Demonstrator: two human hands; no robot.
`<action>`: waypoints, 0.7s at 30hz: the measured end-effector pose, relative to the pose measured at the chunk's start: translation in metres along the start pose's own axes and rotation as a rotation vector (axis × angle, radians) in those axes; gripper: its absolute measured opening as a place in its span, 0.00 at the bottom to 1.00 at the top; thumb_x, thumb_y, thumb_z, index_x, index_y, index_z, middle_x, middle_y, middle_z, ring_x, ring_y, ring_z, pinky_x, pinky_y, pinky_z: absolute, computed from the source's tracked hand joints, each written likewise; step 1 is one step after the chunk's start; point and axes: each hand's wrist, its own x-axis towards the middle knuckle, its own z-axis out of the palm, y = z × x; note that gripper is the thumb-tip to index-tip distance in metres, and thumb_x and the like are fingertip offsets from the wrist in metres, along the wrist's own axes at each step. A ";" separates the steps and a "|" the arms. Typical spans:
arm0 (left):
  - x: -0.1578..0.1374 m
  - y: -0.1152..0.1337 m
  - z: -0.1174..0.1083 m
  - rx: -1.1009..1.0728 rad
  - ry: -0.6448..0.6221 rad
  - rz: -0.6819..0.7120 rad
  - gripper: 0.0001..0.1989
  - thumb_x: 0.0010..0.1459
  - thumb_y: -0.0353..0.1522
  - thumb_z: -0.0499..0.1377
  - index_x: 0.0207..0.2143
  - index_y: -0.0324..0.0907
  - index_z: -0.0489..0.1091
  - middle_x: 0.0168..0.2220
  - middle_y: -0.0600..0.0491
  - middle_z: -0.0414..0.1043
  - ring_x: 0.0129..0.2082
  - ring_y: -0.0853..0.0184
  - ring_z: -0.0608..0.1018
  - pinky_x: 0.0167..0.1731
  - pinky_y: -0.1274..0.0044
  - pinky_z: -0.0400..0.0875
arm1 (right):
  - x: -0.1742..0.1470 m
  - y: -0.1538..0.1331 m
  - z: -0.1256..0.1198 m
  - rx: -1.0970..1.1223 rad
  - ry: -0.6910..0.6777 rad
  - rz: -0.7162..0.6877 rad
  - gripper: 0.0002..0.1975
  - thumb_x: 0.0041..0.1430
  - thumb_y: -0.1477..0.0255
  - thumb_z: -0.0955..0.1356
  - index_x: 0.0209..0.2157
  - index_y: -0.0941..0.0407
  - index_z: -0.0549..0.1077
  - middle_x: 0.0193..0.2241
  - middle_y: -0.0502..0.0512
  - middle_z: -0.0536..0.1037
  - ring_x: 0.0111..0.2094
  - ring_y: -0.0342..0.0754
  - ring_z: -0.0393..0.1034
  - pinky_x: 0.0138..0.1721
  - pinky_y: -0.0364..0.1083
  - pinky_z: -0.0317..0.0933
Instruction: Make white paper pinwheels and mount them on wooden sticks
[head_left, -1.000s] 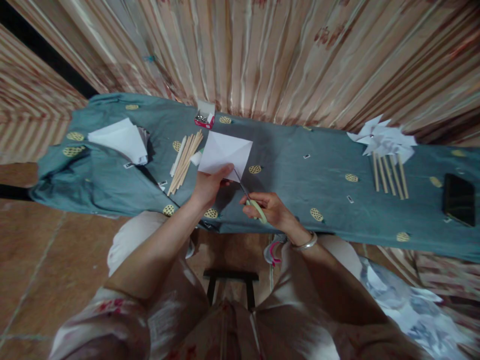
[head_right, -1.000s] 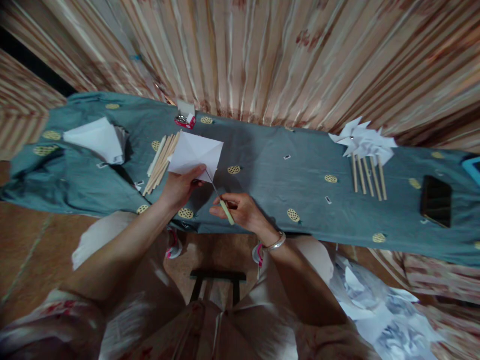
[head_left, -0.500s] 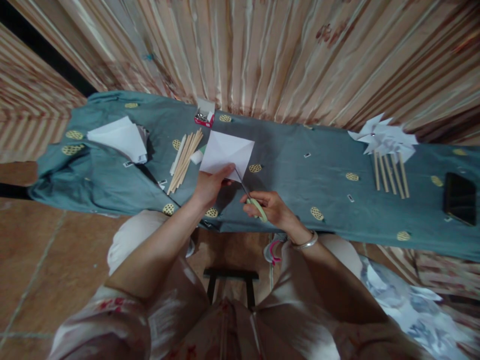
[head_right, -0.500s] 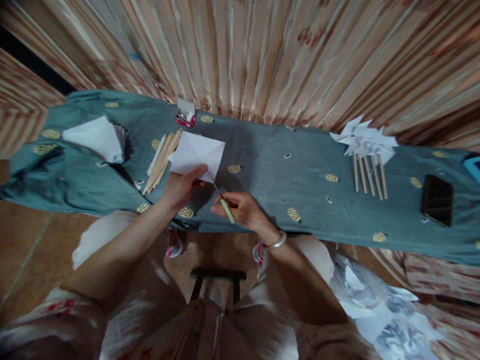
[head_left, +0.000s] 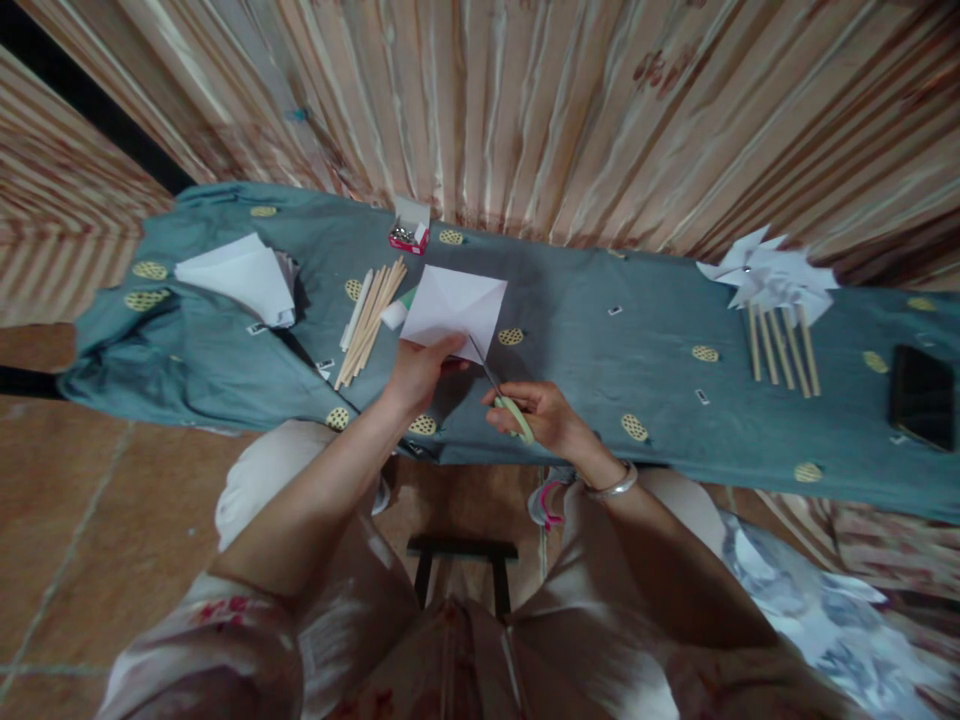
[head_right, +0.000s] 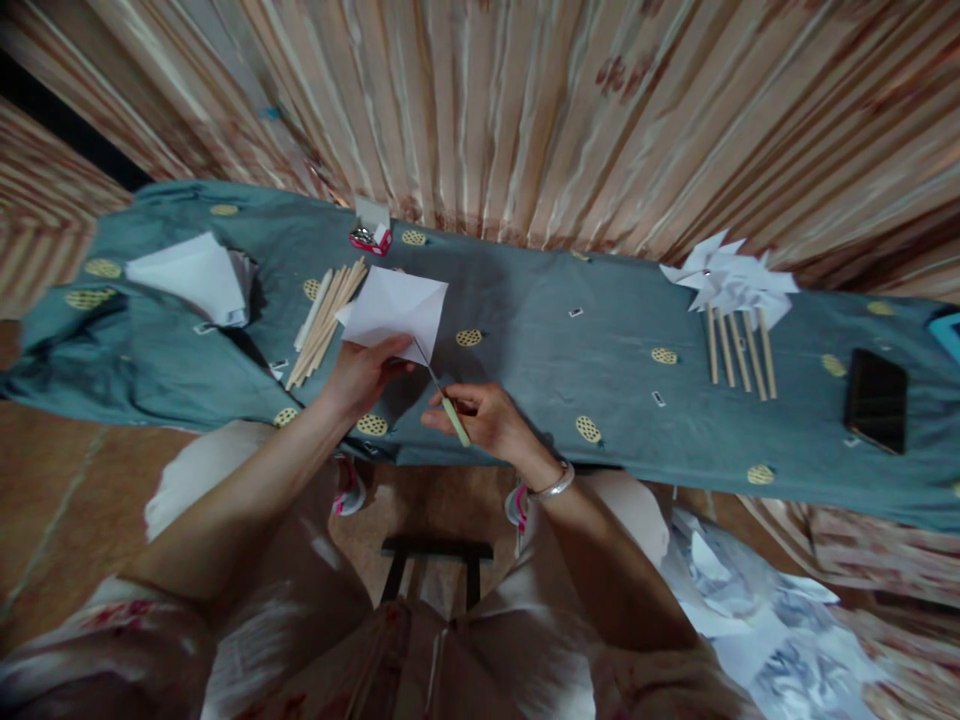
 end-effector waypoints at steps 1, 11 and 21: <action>0.000 0.000 0.000 -0.010 0.000 0.003 0.16 0.38 0.31 0.69 0.33 0.41 0.71 0.31 0.56 0.75 0.29 0.68 0.76 0.25 0.78 0.73 | 0.000 0.000 0.000 0.008 -0.002 0.011 0.24 0.34 0.55 0.81 0.30 0.57 0.79 0.19 0.46 0.72 0.21 0.40 0.64 0.21 0.40 0.57; 0.000 -0.002 0.001 0.041 0.000 0.028 0.18 0.38 0.32 0.69 0.34 0.41 0.72 0.32 0.54 0.77 0.30 0.66 0.77 0.26 0.77 0.73 | 0.000 -0.003 0.002 -0.025 0.014 -0.009 0.26 0.35 0.53 0.80 0.29 0.58 0.78 0.18 0.45 0.70 0.21 0.39 0.63 0.21 0.40 0.57; 0.001 -0.004 0.000 0.024 -0.018 0.054 0.20 0.36 0.33 0.71 0.34 0.40 0.72 0.32 0.54 0.77 0.29 0.67 0.77 0.23 0.79 0.72 | 0.001 0.000 0.000 -0.018 0.021 0.011 0.27 0.34 0.54 0.80 0.31 0.58 0.78 0.19 0.45 0.71 0.21 0.40 0.65 0.23 0.41 0.59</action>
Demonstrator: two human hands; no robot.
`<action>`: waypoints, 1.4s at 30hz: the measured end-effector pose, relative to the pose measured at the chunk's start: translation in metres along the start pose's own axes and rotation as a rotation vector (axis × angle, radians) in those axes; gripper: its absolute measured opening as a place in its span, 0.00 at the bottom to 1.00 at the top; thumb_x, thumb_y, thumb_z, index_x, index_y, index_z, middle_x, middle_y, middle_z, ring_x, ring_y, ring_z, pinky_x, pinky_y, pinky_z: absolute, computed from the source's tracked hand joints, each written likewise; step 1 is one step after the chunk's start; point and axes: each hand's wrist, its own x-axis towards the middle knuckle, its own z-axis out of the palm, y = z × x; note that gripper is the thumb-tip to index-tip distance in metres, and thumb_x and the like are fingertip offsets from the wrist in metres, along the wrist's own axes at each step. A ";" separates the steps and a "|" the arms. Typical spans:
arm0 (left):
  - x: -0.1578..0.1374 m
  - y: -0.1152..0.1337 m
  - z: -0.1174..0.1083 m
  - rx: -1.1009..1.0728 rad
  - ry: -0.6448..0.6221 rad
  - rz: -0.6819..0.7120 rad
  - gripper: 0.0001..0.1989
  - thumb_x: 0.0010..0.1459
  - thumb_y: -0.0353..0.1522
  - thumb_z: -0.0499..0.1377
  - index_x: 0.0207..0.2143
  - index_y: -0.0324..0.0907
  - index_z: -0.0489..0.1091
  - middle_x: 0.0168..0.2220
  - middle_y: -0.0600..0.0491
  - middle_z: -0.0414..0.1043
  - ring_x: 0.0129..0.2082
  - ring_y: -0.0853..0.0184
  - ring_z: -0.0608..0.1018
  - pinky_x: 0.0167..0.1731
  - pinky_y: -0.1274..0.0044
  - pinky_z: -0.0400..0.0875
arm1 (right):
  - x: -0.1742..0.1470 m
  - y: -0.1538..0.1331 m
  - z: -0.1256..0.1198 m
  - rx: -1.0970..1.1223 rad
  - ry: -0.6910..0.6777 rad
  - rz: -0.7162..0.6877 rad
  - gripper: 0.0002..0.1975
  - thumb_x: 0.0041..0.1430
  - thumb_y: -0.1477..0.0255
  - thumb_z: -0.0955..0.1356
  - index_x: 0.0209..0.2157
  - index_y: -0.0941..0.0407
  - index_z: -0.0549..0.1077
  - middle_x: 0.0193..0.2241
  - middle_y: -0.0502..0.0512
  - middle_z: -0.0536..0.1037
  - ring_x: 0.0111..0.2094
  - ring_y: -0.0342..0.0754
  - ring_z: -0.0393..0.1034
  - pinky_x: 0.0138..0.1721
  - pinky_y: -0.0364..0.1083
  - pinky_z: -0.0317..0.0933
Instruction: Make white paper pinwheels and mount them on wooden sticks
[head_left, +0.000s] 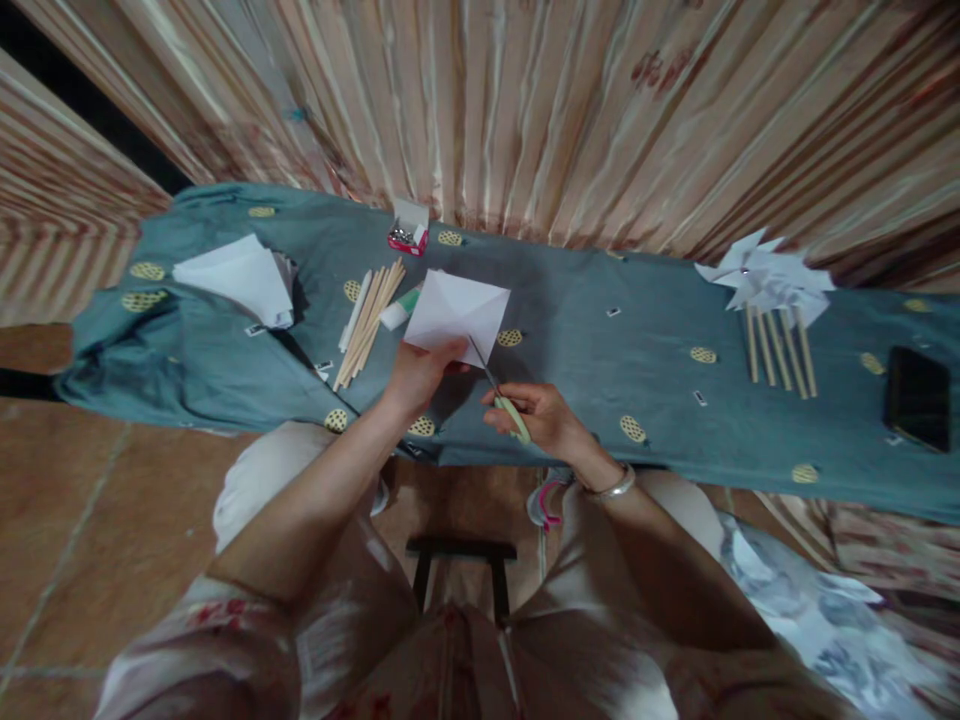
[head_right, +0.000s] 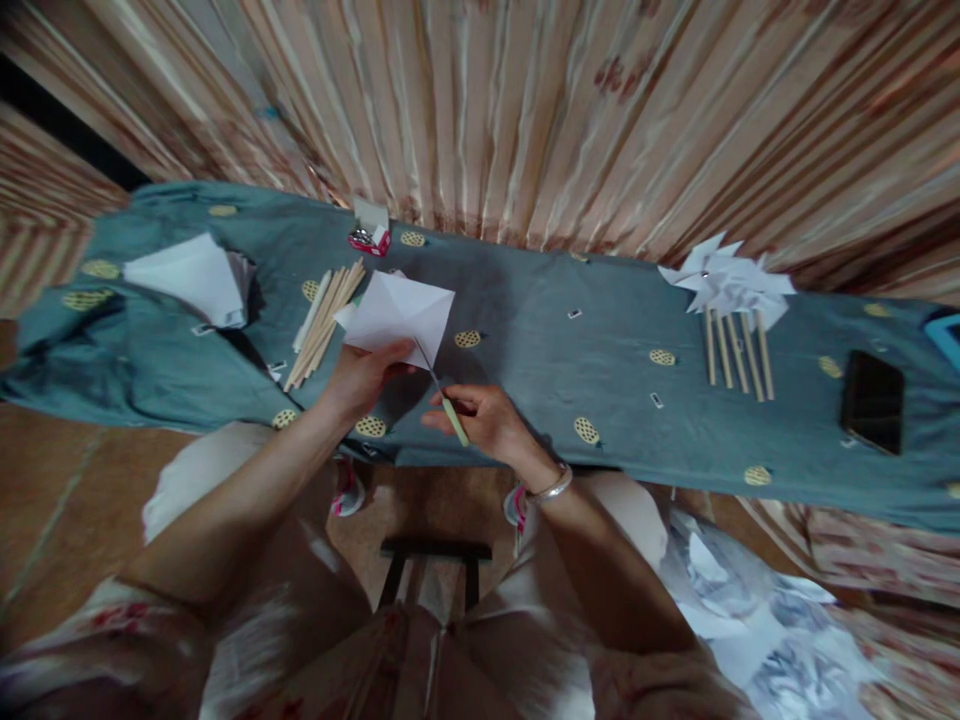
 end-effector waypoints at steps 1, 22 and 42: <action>0.000 0.000 0.000 0.002 -0.002 -0.001 0.19 0.36 0.33 0.71 0.34 0.40 0.72 0.32 0.53 0.77 0.29 0.67 0.77 0.23 0.79 0.72 | 0.000 0.001 0.000 -0.011 -0.003 -0.003 0.27 0.35 0.53 0.80 0.31 0.59 0.78 0.19 0.45 0.71 0.22 0.40 0.66 0.23 0.41 0.59; -0.003 -0.006 0.001 0.032 -0.030 -0.015 0.18 0.37 0.34 0.71 0.32 0.39 0.74 0.33 0.50 0.78 0.30 0.65 0.78 0.24 0.77 0.74 | 0.003 0.004 -0.001 0.032 0.005 -0.012 0.26 0.34 0.54 0.80 0.30 0.57 0.77 0.18 0.45 0.71 0.21 0.40 0.64 0.22 0.41 0.57; -0.004 -0.007 0.001 0.031 -0.036 -0.034 0.19 0.35 0.34 0.72 0.32 0.37 0.74 0.31 0.51 0.77 0.28 0.67 0.77 0.23 0.79 0.73 | 0.003 0.000 -0.003 0.018 -0.005 0.008 0.27 0.32 0.54 0.81 0.30 0.58 0.77 0.17 0.44 0.70 0.21 0.40 0.64 0.22 0.41 0.58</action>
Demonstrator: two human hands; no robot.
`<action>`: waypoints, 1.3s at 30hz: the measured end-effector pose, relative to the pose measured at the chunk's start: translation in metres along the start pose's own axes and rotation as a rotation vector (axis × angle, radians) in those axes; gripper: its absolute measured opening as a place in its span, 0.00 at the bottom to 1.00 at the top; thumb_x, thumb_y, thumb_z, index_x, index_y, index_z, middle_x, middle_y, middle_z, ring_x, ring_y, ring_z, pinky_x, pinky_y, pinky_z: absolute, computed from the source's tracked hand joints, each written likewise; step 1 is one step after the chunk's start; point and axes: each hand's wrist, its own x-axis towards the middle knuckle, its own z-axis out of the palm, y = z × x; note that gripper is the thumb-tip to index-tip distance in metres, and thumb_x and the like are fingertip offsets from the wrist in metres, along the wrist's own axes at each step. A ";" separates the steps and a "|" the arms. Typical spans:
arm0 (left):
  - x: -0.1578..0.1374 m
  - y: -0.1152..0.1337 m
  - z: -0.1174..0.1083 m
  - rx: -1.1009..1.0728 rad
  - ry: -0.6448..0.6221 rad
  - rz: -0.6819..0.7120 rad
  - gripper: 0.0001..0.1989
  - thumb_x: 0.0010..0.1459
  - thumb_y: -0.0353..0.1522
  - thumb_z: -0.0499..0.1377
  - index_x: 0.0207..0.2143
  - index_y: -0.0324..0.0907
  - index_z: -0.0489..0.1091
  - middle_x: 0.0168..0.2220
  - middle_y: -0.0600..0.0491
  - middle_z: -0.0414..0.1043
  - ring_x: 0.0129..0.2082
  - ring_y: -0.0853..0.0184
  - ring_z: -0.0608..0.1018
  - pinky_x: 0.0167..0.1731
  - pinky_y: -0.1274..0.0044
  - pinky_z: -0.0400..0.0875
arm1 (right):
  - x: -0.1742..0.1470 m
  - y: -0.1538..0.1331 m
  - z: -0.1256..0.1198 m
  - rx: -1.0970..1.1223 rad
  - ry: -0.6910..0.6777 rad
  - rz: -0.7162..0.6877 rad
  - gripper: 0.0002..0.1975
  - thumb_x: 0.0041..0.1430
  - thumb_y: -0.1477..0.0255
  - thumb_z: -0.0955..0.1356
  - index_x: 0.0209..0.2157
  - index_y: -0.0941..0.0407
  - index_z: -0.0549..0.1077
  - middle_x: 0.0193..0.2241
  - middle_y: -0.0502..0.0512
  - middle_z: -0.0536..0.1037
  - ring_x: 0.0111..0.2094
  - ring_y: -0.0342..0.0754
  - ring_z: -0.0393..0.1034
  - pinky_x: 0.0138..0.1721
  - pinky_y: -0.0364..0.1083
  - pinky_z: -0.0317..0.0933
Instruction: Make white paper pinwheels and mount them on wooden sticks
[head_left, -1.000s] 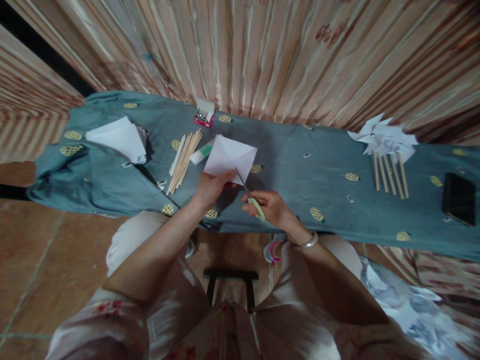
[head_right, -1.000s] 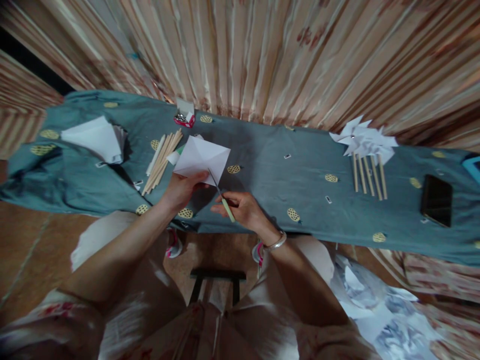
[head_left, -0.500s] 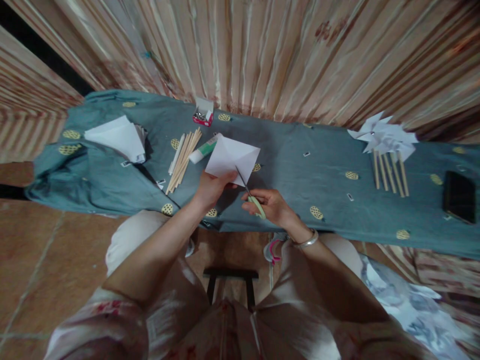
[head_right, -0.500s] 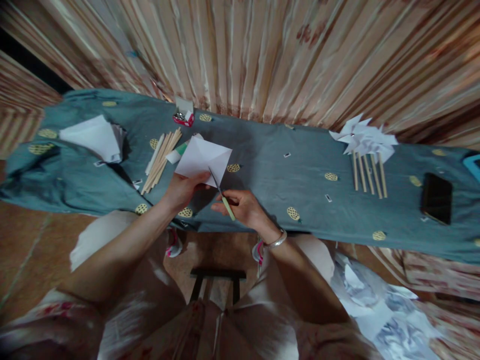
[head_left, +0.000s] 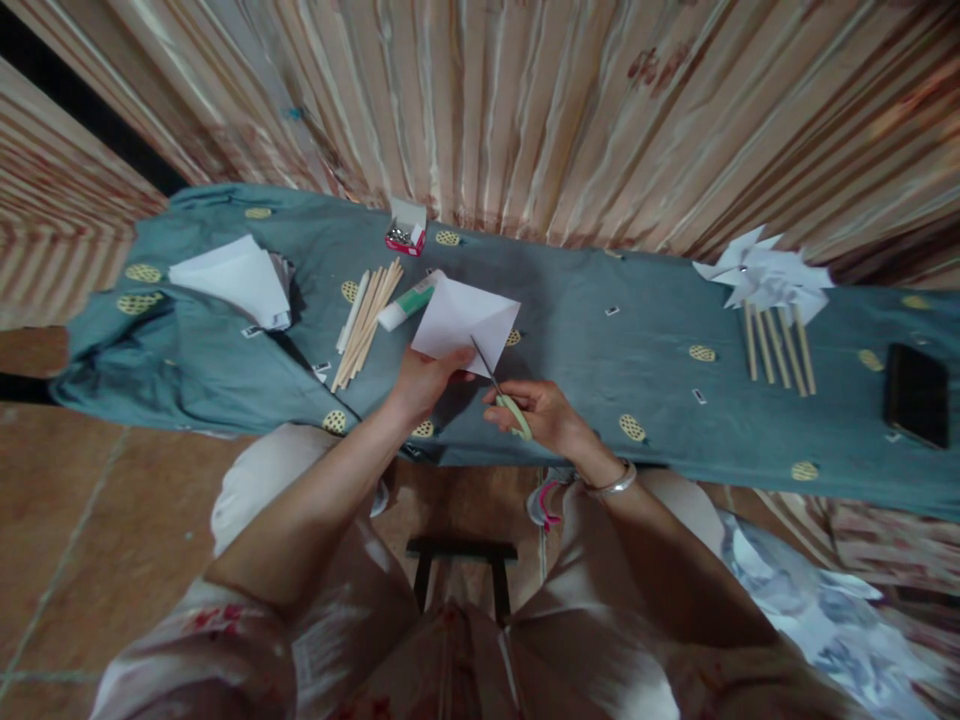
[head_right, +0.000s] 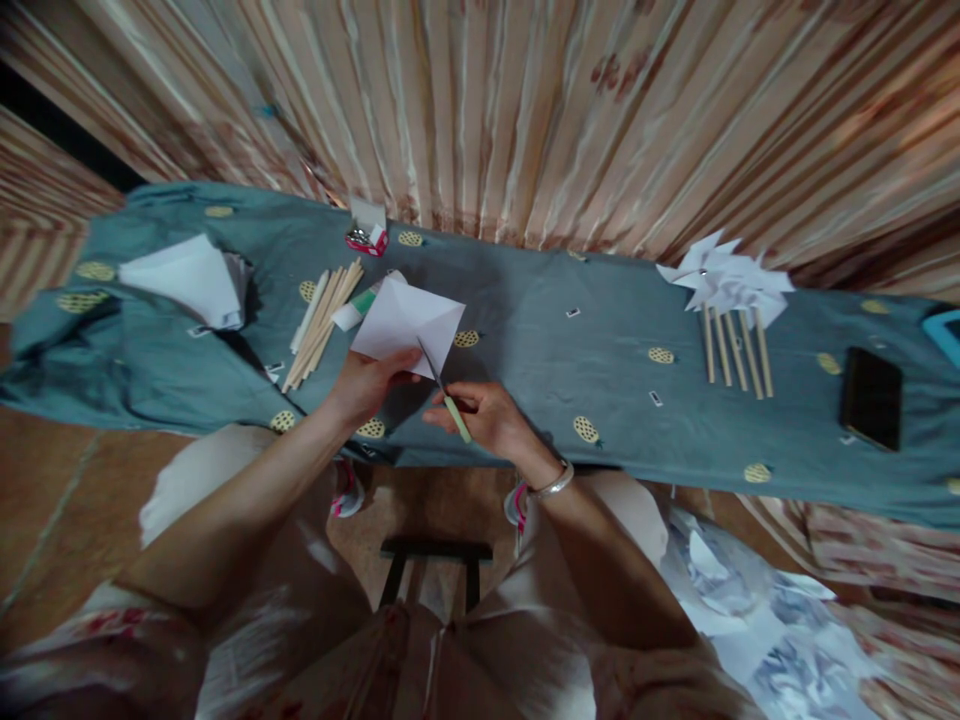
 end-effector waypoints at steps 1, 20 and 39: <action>0.000 0.000 0.000 -0.003 -0.004 0.001 0.19 0.35 0.34 0.72 0.32 0.37 0.74 0.31 0.51 0.77 0.28 0.67 0.77 0.23 0.79 0.73 | 0.000 0.000 0.000 0.004 0.002 -0.002 0.27 0.32 0.54 0.81 0.30 0.58 0.77 0.17 0.44 0.70 0.20 0.39 0.63 0.22 0.40 0.57; 0.000 -0.004 0.000 -0.011 -0.019 -0.006 0.19 0.36 0.34 0.73 0.32 0.38 0.75 0.30 0.52 0.78 0.28 0.66 0.77 0.23 0.78 0.74 | -0.001 0.002 0.000 0.020 0.004 -0.035 0.25 0.33 0.53 0.81 0.27 0.57 0.77 0.17 0.43 0.69 0.20 0.38 0.61 0.22 0.40 0.60; 0.000 -0.001 0.001 -0.025 -0.002 -0.006 0.16 0.38 0.36 0.71 0.31 0.39 0.74 0.31 0.51 0.78 0.28 0.66 0.77 0.24 0.78 0.73 | -0.001 -0.003 0.004 0.035 0.027 -0.035 0.25 0.30 0.54 0.82 0.24 0.56 0.76 0.16 0.43 0.70 0.18 0.38 0.61 0.20 0.40 0.58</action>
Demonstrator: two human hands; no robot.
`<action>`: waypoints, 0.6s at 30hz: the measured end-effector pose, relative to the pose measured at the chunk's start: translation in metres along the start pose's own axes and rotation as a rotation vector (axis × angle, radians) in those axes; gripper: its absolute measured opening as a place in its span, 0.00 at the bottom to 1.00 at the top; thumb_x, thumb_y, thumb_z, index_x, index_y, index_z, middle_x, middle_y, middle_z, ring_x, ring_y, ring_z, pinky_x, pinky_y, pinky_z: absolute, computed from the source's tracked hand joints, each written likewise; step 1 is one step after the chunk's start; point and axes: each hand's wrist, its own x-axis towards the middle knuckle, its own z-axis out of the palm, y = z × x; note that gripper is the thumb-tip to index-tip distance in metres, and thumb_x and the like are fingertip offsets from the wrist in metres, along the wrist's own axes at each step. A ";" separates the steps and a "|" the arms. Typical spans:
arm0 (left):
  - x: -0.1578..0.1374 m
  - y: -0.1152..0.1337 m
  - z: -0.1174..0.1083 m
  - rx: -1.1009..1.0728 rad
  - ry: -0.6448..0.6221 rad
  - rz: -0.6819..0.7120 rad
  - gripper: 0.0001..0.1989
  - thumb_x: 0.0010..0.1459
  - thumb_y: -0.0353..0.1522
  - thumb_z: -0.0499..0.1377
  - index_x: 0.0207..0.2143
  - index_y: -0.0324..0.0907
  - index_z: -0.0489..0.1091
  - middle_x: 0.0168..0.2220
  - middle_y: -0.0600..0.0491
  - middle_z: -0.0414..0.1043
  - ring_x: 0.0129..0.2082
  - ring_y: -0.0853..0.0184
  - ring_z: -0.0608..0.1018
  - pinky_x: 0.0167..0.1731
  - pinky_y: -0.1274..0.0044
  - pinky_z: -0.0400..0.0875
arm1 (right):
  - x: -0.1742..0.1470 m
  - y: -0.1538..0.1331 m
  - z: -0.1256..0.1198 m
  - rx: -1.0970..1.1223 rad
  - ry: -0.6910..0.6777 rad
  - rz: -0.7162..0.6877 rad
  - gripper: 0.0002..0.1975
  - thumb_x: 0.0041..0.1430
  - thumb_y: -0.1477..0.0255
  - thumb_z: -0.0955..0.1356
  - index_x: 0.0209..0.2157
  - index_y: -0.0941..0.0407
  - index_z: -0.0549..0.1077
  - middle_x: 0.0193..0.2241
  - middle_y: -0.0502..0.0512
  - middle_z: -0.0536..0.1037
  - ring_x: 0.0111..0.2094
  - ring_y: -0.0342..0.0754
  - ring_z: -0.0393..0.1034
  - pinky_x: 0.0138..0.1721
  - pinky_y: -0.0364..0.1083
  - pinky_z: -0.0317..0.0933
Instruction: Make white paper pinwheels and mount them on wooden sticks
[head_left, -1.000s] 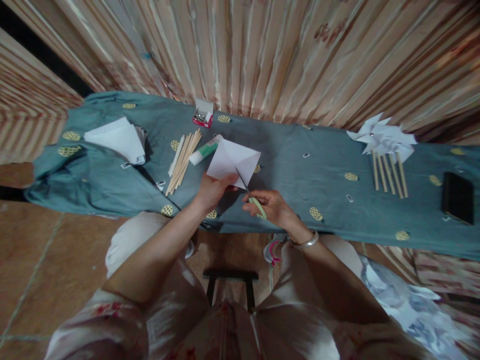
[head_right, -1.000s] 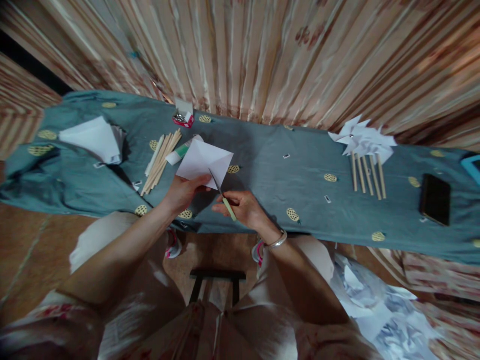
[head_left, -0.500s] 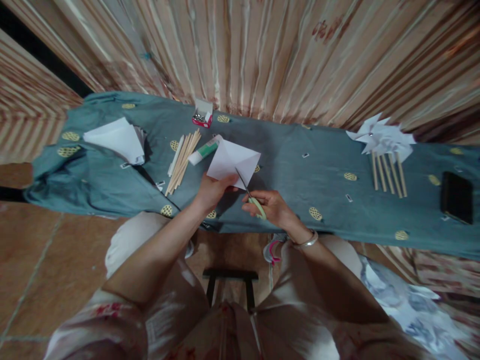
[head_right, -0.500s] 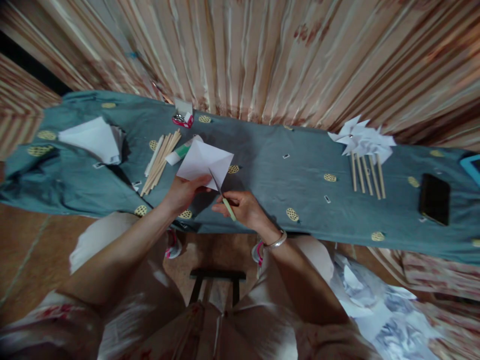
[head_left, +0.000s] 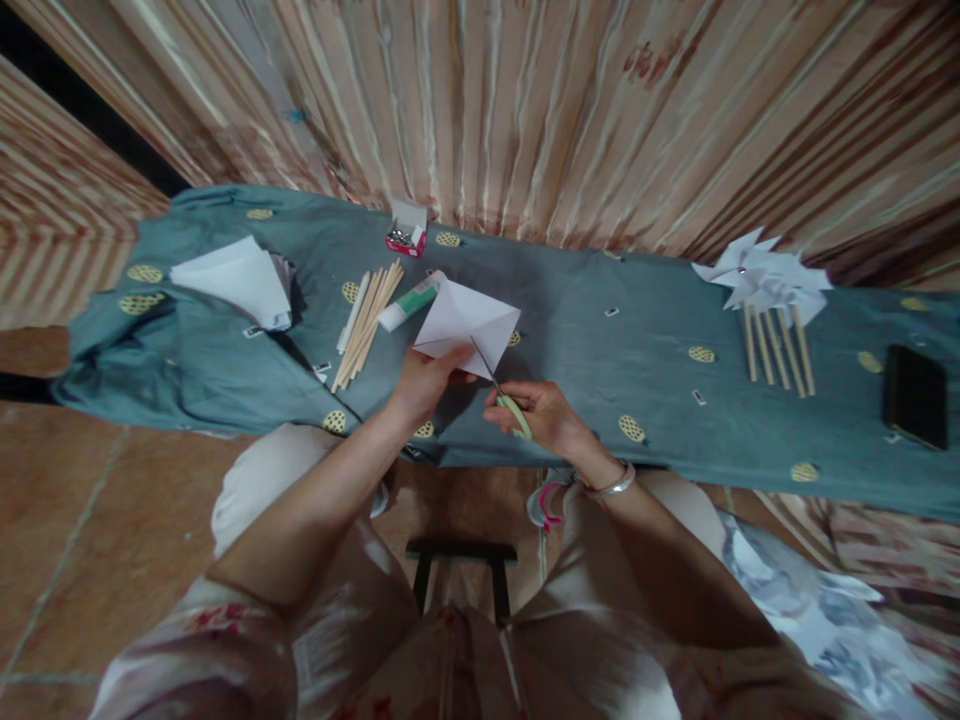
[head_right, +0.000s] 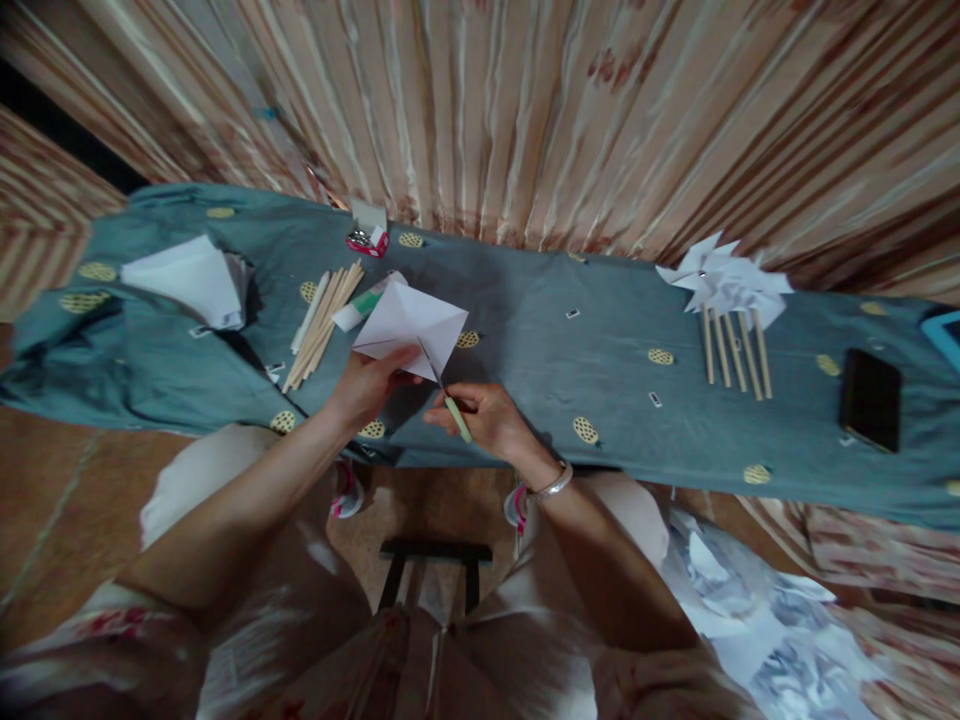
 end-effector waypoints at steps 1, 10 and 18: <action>0.001 -0.001 -0.001 -0.010 0.008 0.003 0.17 0.38 0.36 0.71 0.31 0.39 0.74 0.30 0.52 0.77 0.27 0.66 0.77 0.23 0.78 0.72 | 0.000 0.000 0.000 0.000 -0.002 0.003 0.25 0.30 0.54 0.82 0.25 0.56 0.76 0.15 0.43 0.70 0.18 0.38 0.62 0.20 0.40 0.57; 0.006 0.001 -0.004 -0.043 0.106 0.011 0.21 0.35 0.38 0.74 0.32 0.41 0.74 0.35 0.50 0.79 0.33 0.64 0.78 0.31 0.75 0.72 | -0.001 0.003 -0.002 -0.010 -0.088 0.057 0.26 0.32 0.57 0.82 0.30 0.56 0.76 0.18 0.44 0.74 0.22 0.42 0.71 0.23 0.40 0.61; 0.013 0.010 -0.010 -0.109 0.144 0.100 0.21 0.35 0.35 0.73 0.33 0.41 0.73 0.36 0.51 0.80 0.36 0.63 0.80 0.37 0.74 0.74 | -0.008 -0.002 -0.009 -0.063 -0.118 0.057 0.26 0.35 0.54 0.81 0.30 0.57 0.76 0.19 0.45 0.74 0.22 0.40 0.69 0.23 0.40 0.60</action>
